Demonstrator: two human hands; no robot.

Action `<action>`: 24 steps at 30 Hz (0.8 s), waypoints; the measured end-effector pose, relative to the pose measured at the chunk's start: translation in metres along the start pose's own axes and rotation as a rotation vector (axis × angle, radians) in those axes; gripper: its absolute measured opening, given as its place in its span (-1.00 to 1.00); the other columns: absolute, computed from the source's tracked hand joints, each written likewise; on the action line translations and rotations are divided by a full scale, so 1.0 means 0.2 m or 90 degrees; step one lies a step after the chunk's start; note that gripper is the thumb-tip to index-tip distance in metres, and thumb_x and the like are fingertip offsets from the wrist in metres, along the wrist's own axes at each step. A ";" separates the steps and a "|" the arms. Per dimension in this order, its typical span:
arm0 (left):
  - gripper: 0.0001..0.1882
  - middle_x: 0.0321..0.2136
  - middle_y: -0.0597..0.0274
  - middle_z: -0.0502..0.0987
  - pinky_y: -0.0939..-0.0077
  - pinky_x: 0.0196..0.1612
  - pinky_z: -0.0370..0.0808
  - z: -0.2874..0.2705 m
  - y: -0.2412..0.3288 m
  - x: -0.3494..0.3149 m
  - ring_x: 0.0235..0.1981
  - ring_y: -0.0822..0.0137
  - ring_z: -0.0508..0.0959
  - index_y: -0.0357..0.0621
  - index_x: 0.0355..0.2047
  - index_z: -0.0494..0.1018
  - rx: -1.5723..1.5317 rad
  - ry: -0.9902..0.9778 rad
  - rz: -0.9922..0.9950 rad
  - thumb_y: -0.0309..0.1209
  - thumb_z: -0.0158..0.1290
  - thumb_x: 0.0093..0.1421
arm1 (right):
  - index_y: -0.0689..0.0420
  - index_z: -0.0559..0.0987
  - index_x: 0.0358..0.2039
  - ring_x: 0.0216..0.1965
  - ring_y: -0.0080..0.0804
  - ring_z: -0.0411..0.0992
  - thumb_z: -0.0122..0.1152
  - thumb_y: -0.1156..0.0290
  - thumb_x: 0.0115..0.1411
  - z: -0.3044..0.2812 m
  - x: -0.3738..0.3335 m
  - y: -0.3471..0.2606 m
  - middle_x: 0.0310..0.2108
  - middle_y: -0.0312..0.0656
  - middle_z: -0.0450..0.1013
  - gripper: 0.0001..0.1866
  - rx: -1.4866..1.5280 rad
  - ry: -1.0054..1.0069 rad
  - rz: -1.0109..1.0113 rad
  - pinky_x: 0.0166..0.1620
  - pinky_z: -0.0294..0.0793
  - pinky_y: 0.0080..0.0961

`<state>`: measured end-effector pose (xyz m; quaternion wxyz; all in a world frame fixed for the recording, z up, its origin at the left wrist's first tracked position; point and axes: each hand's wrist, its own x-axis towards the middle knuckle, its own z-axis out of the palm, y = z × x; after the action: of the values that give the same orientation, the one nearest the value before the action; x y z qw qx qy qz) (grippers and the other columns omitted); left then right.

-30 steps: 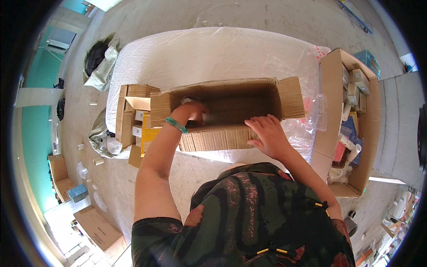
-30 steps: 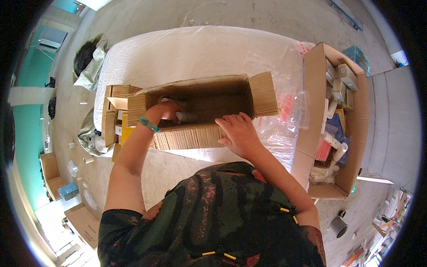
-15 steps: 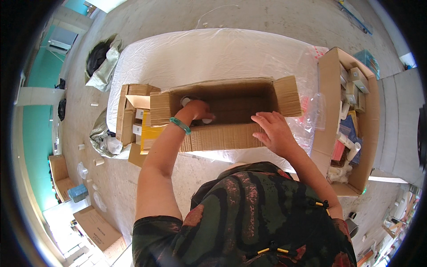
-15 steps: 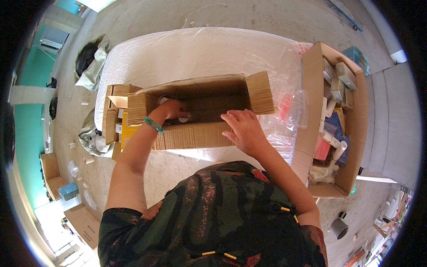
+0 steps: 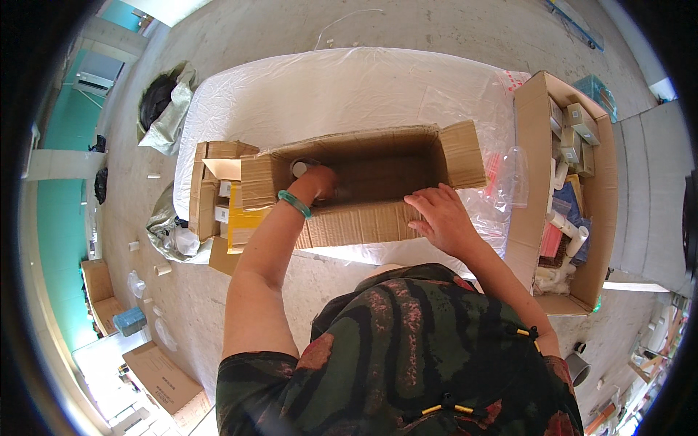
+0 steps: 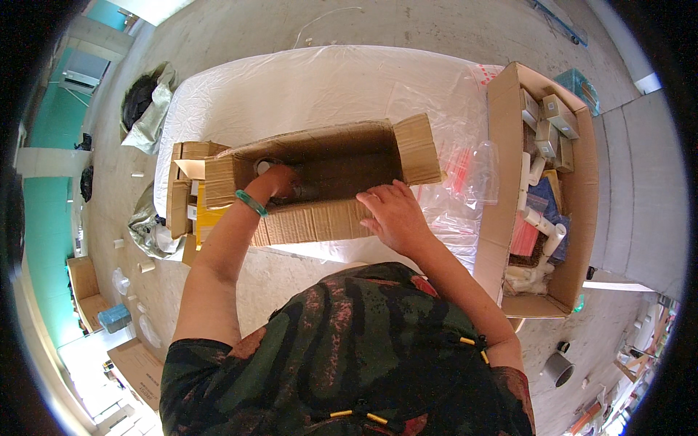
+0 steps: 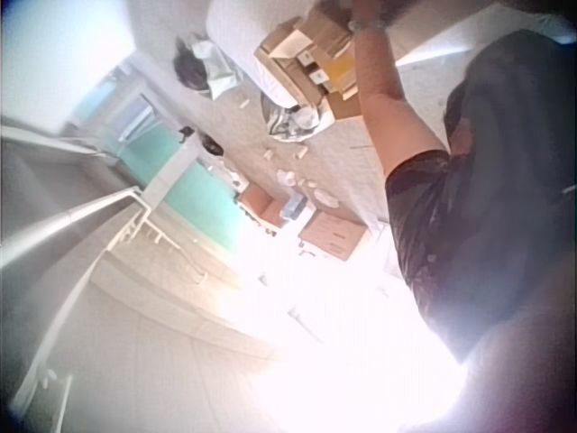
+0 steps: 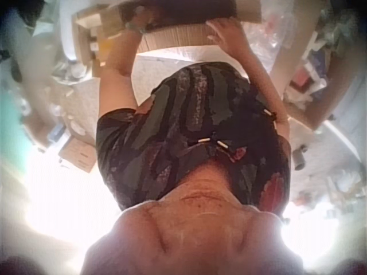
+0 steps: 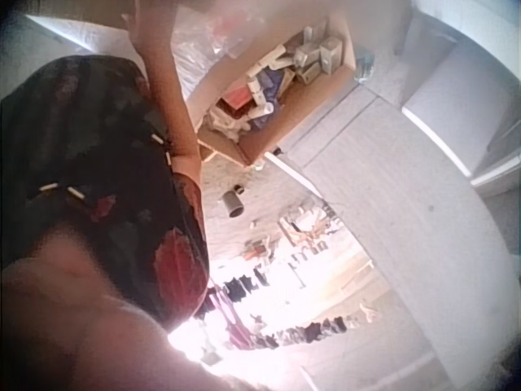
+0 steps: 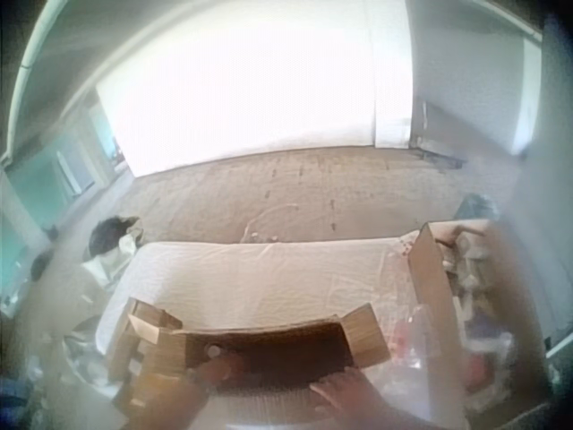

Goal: The person places rectangular cosmetic boxes and small white bottles into a cardboard box, organizing them and moving them between different packaging containers and plastic bags.

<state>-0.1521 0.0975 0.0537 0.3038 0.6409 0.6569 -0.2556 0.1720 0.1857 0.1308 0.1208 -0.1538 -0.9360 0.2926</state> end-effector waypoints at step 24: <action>-0.64 -0.13 0.05 0.57 0.19 -0.03 0.48 0.00 -0.06 -0.04 -0.08 0.01 0.54 0.14 -0.09 0.57 -0.141 0.092 0.014 -0.33 0.05 0.06 | 0.12 0.45 0.00 0.07 -0.08 0.33 0.28 0.34 0.09 -0.11 0.01 -0.02 0.00 -0.04 0.41 -0.56 -0.008 0.036 0.024 0.21 0.16 -0.07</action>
<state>-0.1638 0.0911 0.0589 0.3273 0.6277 0.6940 -0.1311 0.1763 0.1940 0.1516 0.1408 -0.1800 -0.9310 0.2847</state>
